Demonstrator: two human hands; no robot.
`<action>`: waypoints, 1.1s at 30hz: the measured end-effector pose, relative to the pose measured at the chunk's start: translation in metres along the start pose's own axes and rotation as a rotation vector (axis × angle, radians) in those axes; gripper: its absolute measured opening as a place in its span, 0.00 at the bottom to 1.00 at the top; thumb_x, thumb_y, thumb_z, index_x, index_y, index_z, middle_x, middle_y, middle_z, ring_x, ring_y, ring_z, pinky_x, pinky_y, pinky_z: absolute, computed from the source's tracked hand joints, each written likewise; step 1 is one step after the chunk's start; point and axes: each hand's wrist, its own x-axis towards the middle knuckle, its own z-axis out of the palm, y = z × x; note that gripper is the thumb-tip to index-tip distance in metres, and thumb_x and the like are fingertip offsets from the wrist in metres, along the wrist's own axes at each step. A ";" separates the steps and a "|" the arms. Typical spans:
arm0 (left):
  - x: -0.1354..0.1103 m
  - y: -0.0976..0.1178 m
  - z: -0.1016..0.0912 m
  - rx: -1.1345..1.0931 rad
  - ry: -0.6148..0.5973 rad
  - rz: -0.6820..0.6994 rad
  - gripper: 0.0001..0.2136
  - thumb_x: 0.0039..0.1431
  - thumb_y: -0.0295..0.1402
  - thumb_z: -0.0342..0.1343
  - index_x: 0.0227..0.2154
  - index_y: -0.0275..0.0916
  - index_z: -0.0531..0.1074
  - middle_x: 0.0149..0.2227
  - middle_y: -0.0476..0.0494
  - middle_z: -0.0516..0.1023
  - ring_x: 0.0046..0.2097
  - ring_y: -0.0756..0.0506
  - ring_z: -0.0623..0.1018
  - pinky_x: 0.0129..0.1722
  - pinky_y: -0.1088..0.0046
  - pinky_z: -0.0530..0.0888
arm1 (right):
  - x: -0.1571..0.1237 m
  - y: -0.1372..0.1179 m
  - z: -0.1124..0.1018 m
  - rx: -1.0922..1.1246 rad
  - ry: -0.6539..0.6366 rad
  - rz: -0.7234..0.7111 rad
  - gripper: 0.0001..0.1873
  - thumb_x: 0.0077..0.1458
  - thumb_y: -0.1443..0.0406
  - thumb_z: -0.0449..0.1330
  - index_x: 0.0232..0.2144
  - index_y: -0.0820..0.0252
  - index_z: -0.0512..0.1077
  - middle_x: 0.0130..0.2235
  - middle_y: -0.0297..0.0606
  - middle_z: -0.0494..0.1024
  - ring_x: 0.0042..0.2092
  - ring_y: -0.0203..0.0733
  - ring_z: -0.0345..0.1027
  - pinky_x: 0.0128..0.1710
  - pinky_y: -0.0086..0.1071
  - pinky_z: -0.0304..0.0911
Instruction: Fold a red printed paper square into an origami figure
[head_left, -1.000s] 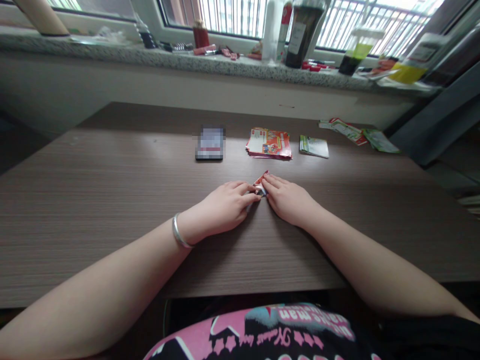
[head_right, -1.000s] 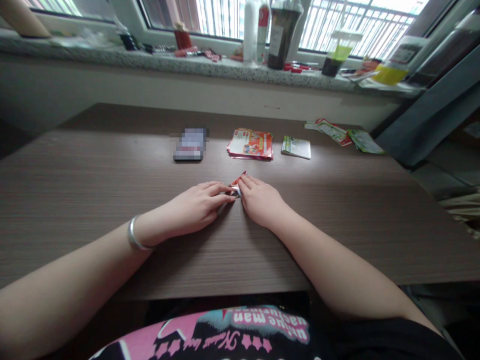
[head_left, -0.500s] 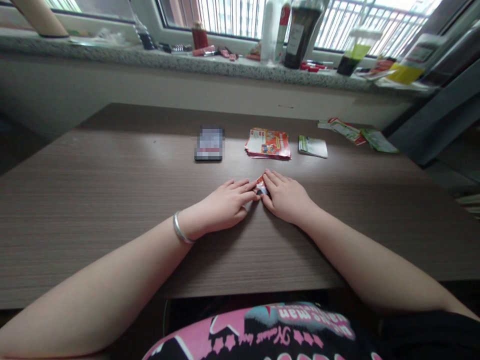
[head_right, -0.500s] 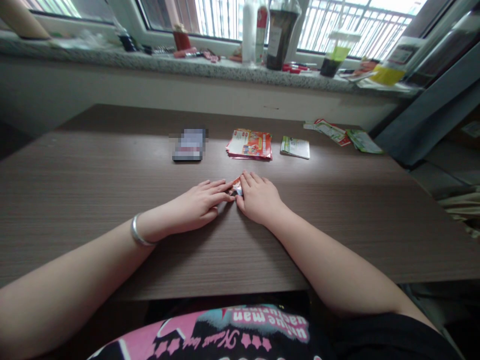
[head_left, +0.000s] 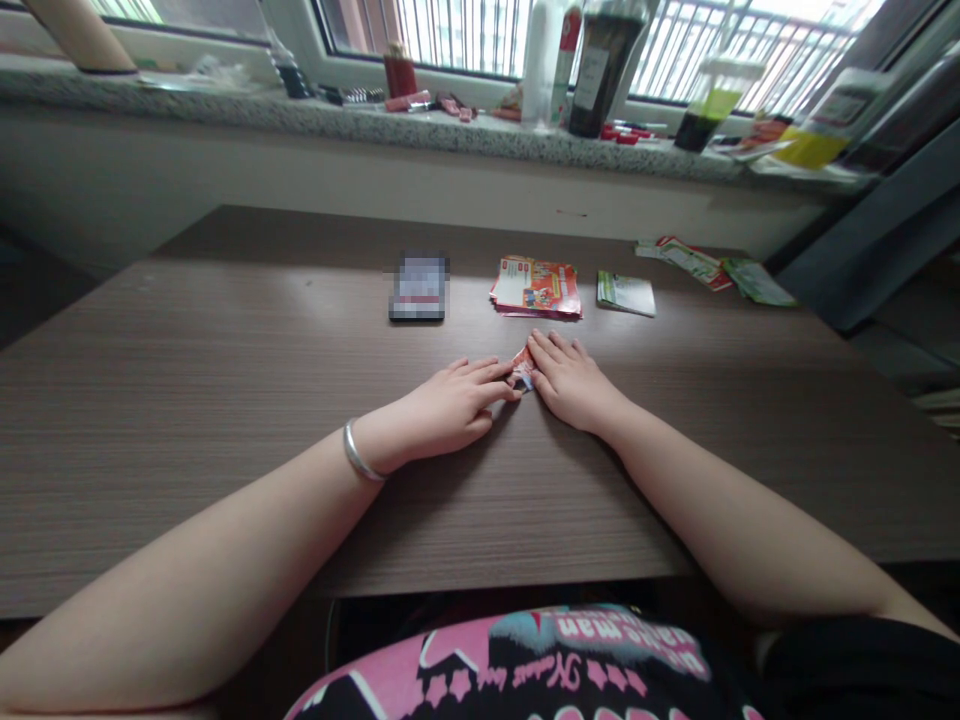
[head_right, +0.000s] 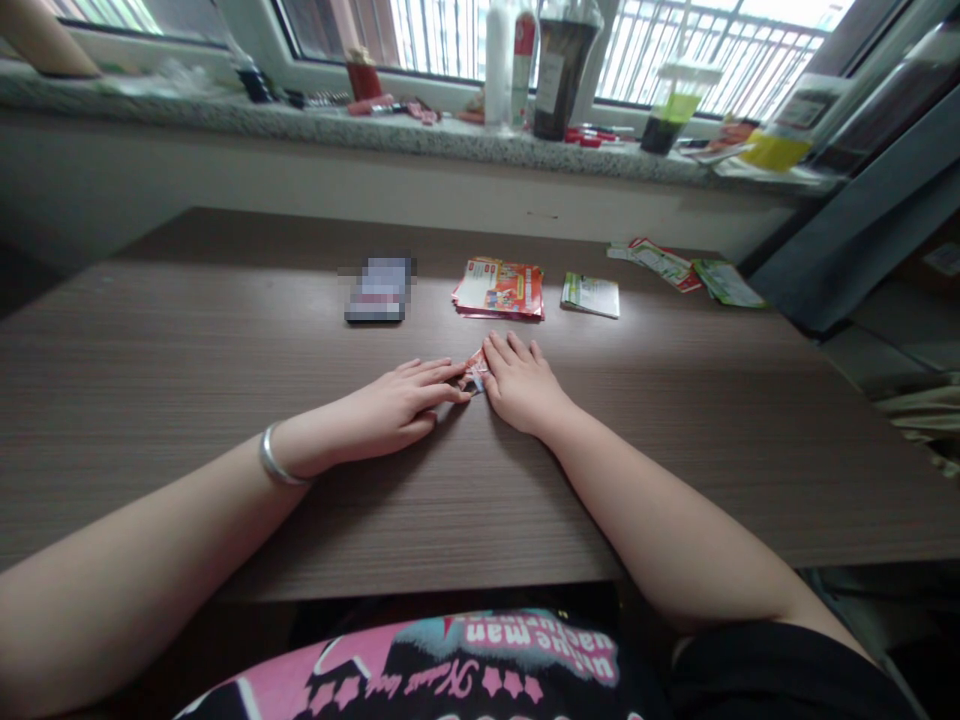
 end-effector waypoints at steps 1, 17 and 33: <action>0.000 -0.001 0.000 -0.002 0.009 0.010 0.21 0.61 0.26 0.49 0.57 0.44 0.68 0.68 0.41 0.55 0.68 0.39 0.58 0.65 0.50 0.57 | 0.001 0.001 0.000 0.013 -0.005 0.006 0.31 0.66 0.59 0.41 0.67 0.66 0.51 0.70 0.43 0.47 0.70 0.56 0.40 0.66 0.55 0.41; -0.003 -0.005 -0.001 -0.031 0.179 0.123 0.20 0.58 0.24 0.52 0.52 0.45 0.73 0.56 0.40 0.70 0.56 0.41 0.72 0.57 0.61 0.69 | 0.006 0.019 0.003 0.259 0.193 -0.012 0.24 0.62 0.61 0.51 0.57 0.63 0.67 0.63 0.47 0.66 0.65 0.51 0.55 0.64 0.50 0.50; 0.001 -0.010 0.006 0.002 0.311 0.085 0.14 0.61 0.28 0.53 0.49 0.39 0.73 0.56 0.41 0.72 0.62 0.40 0.66 0.62 0.59 0.65 | 0.000 0.014 0.007 0.308 0.260 -0.258 0.14 0.58 0.62 0.59 0.46 0.56 0.76 0.54 0.43 0.75 0.59 0.48 0.64 0.59 0.46 0.59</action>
